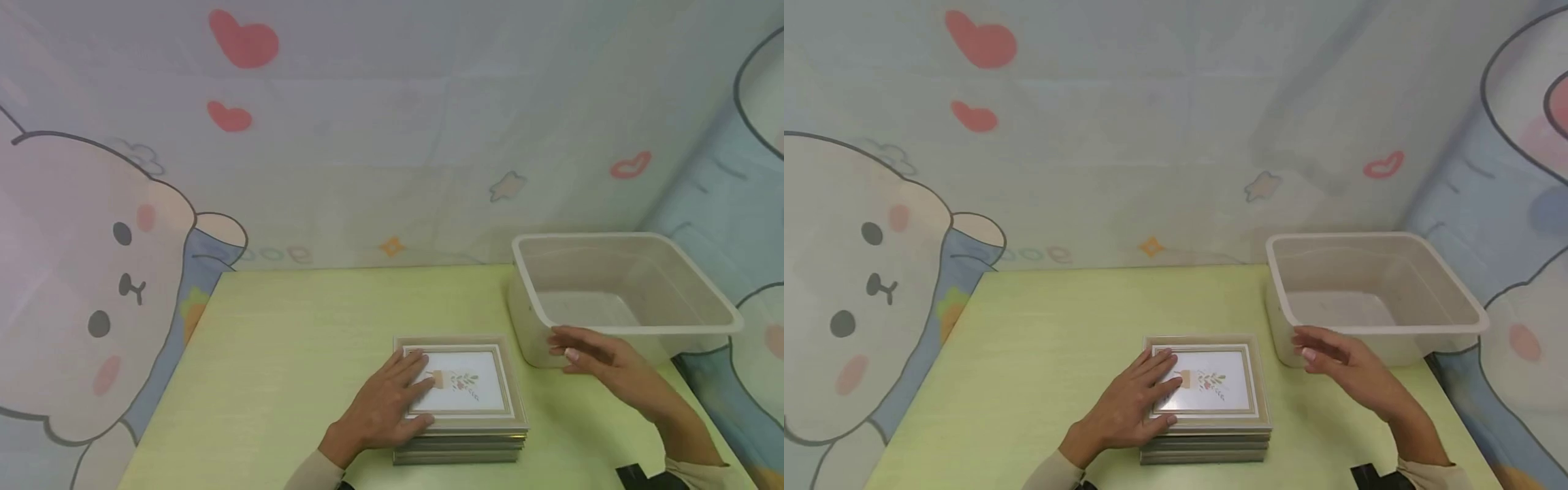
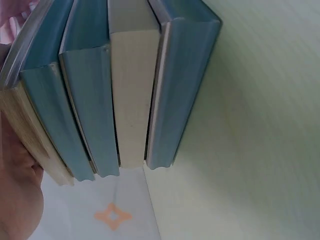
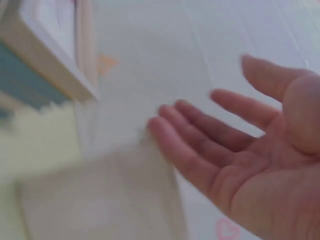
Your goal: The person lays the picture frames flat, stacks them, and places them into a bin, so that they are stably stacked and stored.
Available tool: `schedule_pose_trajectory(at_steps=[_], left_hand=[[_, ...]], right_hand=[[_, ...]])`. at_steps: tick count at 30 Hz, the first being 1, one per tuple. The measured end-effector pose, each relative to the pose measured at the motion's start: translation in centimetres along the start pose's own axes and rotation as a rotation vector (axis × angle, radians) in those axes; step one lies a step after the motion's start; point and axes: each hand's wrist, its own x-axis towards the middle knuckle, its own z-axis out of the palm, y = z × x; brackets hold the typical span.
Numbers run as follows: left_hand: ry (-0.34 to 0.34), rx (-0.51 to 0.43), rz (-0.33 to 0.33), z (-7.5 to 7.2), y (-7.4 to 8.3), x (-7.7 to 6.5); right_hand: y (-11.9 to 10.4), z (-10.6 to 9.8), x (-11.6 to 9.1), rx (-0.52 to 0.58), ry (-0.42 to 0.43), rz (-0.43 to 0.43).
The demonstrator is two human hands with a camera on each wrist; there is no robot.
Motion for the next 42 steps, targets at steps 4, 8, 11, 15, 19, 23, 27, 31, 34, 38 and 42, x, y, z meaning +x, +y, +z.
schedule_pose_trajectory(at_steps=[4, 8, 11, 15, 19, 23, 27, 31, 34, 38, 42], left_hand=[[0.015, -0.001, 0.010, 0.2, 0.0, 0.1], [0.041, 0.000, 0.024, 0.4, -0.1, 0.0], [0.061, -0.006, 0.030, 0.6, -0.1, -0.1], [0.077, -0.023, 0.029, 0.8, -0.1, -0.1], [0.080, -0.039, 0.023, 0.8, -0.1, 0.0], [0.083, -0.054, 0.007, 0.7, -0.1, 0.0], [0.094, -0.053, 0.003, 0.9, -0.1, -0.1], [0.116, -0.052, 0.009, 0.9, -0.1, 0.1], [0.121, -0.062, 0.000, 1.0, 0.0, 0.2], [0.113, -0.072, -0.009, 1.0, 0.1, -0.1], [0.118, -0.070, -0.012, 1.0, 0.1, -0.3]], right_hand=[[-0.6, -2.9, 0.3, -0.029, 0.179, -0.125], [0.1, -5.7, 0.4, -0.159, 0.404, -0.138], [0.9, -7.8, 0.2, -0.383, 0.544, -0.013], [2.0, -10.3, 0.0, -0.628, 0.570, 0.201], [2.9, -12.1, 0.2, -0.748, 0.528, 0.339], [4.2, -13.5, 0.1, -0.857, 0.513, 0.384], [5.7, -14.5, -0.4, -0.969, 0.502, 0.383], [6.8, -15.2, -1.0, -1.034, 0.502, 0.403], [7.3, -15.5, -1.2, -1.036, 0.518, 0.412], [7.7, -15.4, -1.4, -1.027, 0.516, 0.465], [8.1, -15.3, -1.3, -1.058, 0.500, 0.513]])
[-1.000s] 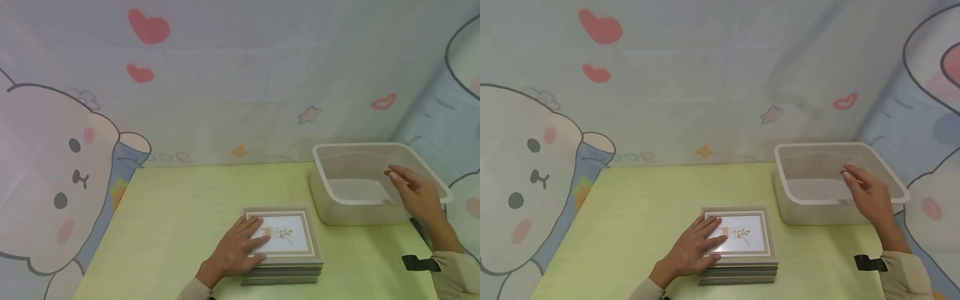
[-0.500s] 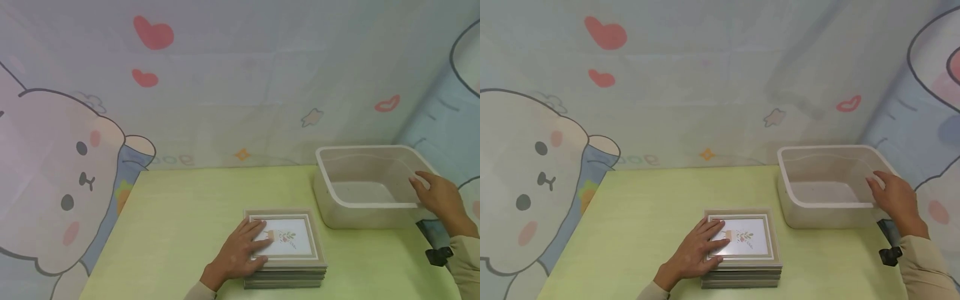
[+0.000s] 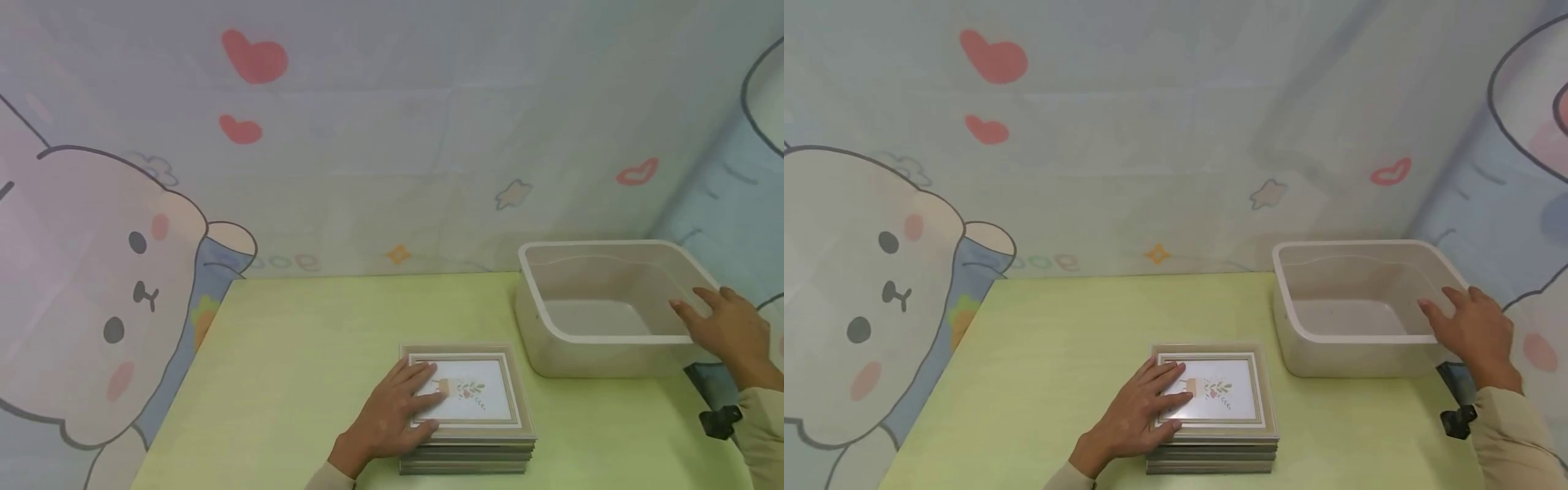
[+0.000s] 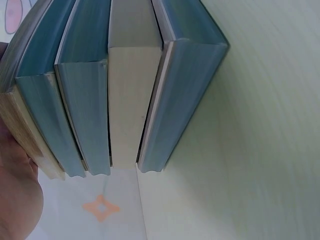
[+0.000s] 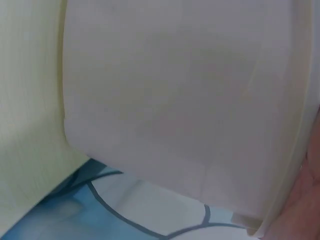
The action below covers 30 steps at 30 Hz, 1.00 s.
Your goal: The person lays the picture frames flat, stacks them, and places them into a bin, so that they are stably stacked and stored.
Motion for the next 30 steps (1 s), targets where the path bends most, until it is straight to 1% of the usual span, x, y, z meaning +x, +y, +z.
schedule_pose_trajectory(at_steps=[5, 11, 15, 18, 20, 23, 26, 30], left_hand=[[0.013, -0.007, 0.003, -0.1, -0.1, 0.0], [0.016, -0.013, 0.007, -0.2, -0.1, 0.1], [0.003, -0.006, 0.006, -0.1, 0.0, 0.2], [0.002, -0.005, 0.007, 0.0, 0.0, 0.1], [0.007, -0.004, 0.008, 0.1, -0.1, 0.1], [0.015, -0.005, 0.008, 0.2, -0.2, 0.2], [0.017, 0.009, 0.013, 0.3, -0.3, 0.1], [0.015, 0.020, 0.017, 0.3, -0.3, 0.0]], right_hand=[[-0.6, 0.5, 0.8, -0.026, -0.023, -0.013], [-2.3, 0.9, 1.6, -0.012, -0.073, -0.033], [-3.5, 1.1, 1.8, 0.029, -0.094, -0.050], [-4.4, 1.5, 2.0, 0.073, -0.077, -0.065], [-4.9, 1.8, 2.2, 0.119, -0.050, -0.086], [-5.5, 2.3, 2.3, 0.193, -0.043, -0.141], [-6.1, 2.7, 2.1, 0.260, -0.050, -0.221], [-6.5, 3.2, 1.8, 0.271, -0.055, -0.336]])
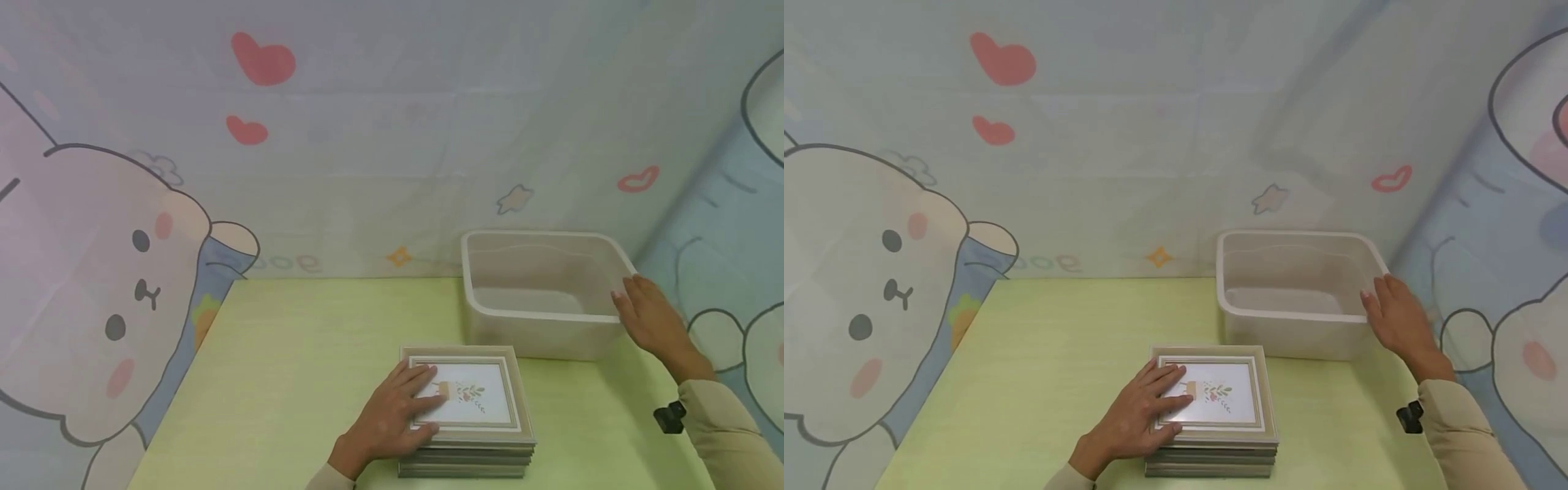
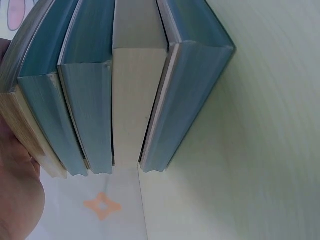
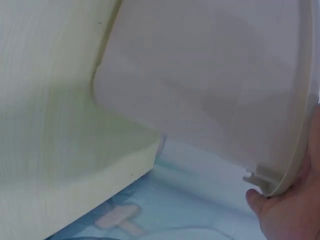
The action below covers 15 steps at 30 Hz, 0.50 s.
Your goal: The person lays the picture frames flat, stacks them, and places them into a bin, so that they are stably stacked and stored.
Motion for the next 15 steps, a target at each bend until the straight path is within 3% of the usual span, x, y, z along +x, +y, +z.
schedule_pose_trajectory(at_steps=[9, 15], left_hand=[[-0.016, -0.070, -0.028, 0.0, 0.1, 0.0], [-0.009, -0.086, -0.034, 0.0, 0.2, 0.1]], right_hand=[[0.3, 1.0, 0.0, -0.087, -0.031, -0.128], [-1.2, 1.6, 0.5, -0.098, -0.068, -0.162]])
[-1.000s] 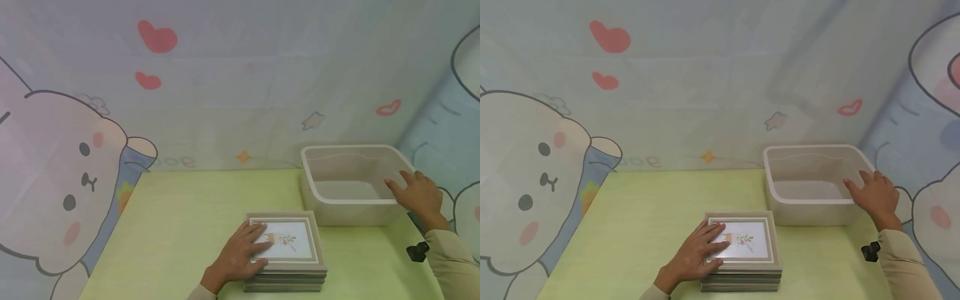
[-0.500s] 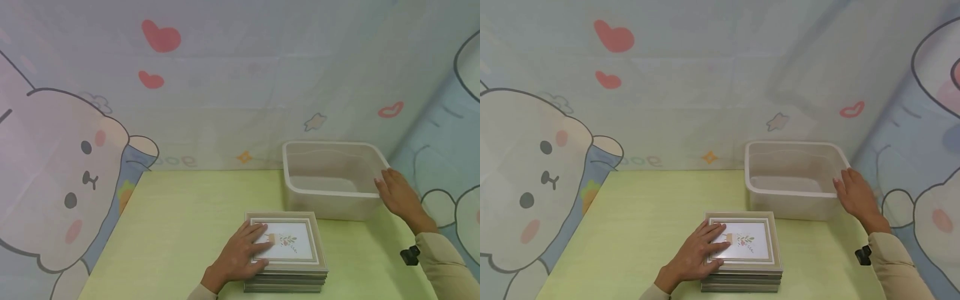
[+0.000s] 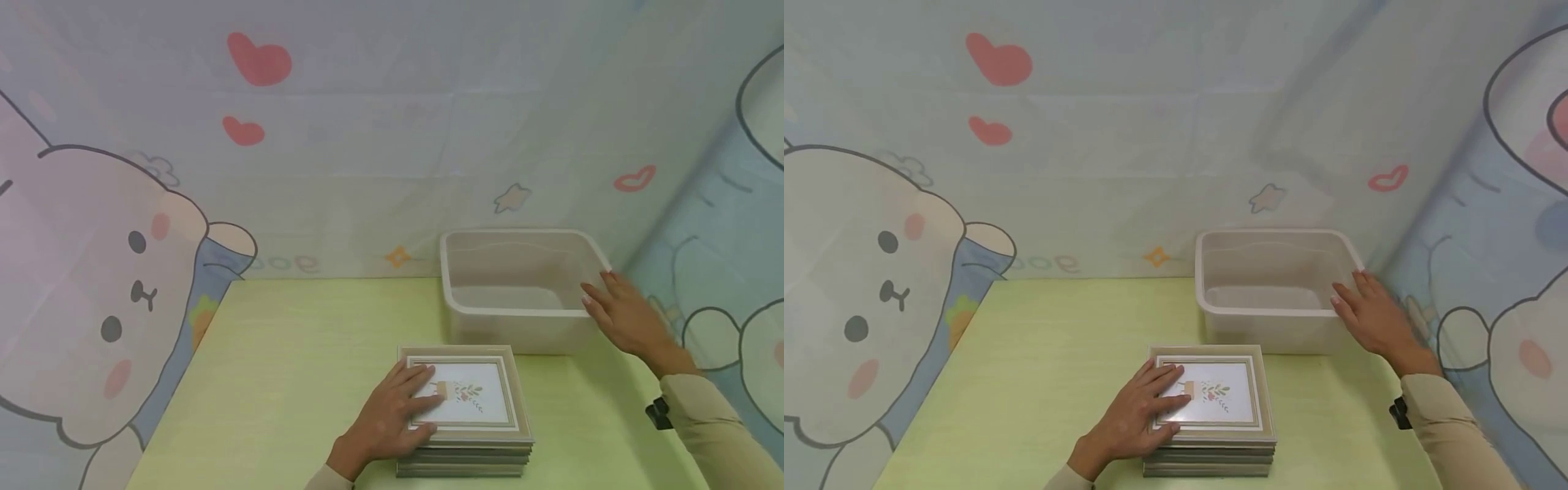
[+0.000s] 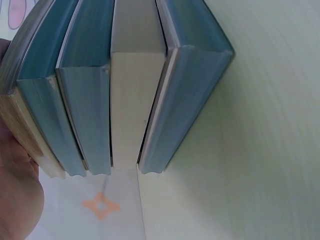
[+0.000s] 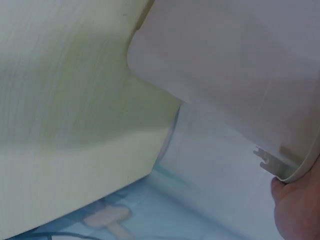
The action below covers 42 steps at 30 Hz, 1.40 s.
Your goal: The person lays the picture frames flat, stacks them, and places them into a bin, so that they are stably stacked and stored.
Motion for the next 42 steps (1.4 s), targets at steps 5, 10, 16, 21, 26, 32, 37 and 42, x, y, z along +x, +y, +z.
schedule_pose_trajectory(at_steps=[5, 10, 16, 21, 26, 32, 37, 42], left_hand=[[0.010, -0.013, 0.001, 0.0, 0.1, 0.0], [0.029, -0.006, 0.012, 0.1, 0.0, 0.0], [0.026, 0.004, 0.011, 0.1, -0.1, -0.1], [0.032, 0.006, 0.015, 0.1, -0.1, -0.1], [0.027, 0.007, 0.010, 0.1, -0.1, -0.1], [0.044, 0.017, 0.018, 0.1, -0.2, 0.0], [0.042, 0.020, 0.016, 0.0, -0.1, 0.0], [0.032, 0.011, 0.006, 0.0, 0.0, -0.1]], right_hand=[[-1.3, 0.6, 0.5, -0.046, 0.061, -0.086], [-1.8, 1.0, 1.2, -0.047, 0.053, -0.113], [-2.4, 1.6, 1.8, -0.031, 0.038, -0.105], [-3.2, 2.3, 2.4, -0.012, 0.045, -0.101], [-4.7, 2.5, 3.2, -0.018, 0.018, -0.110], [-6.7, 2.6, 4.3, -0.033, -0.037, -0.105], [-8.8, 3.1, 5.3, -0.047, -0.069, -0.091], [-11.0, 3.9, 6.3, -0.048, -0.092, -0.089]])
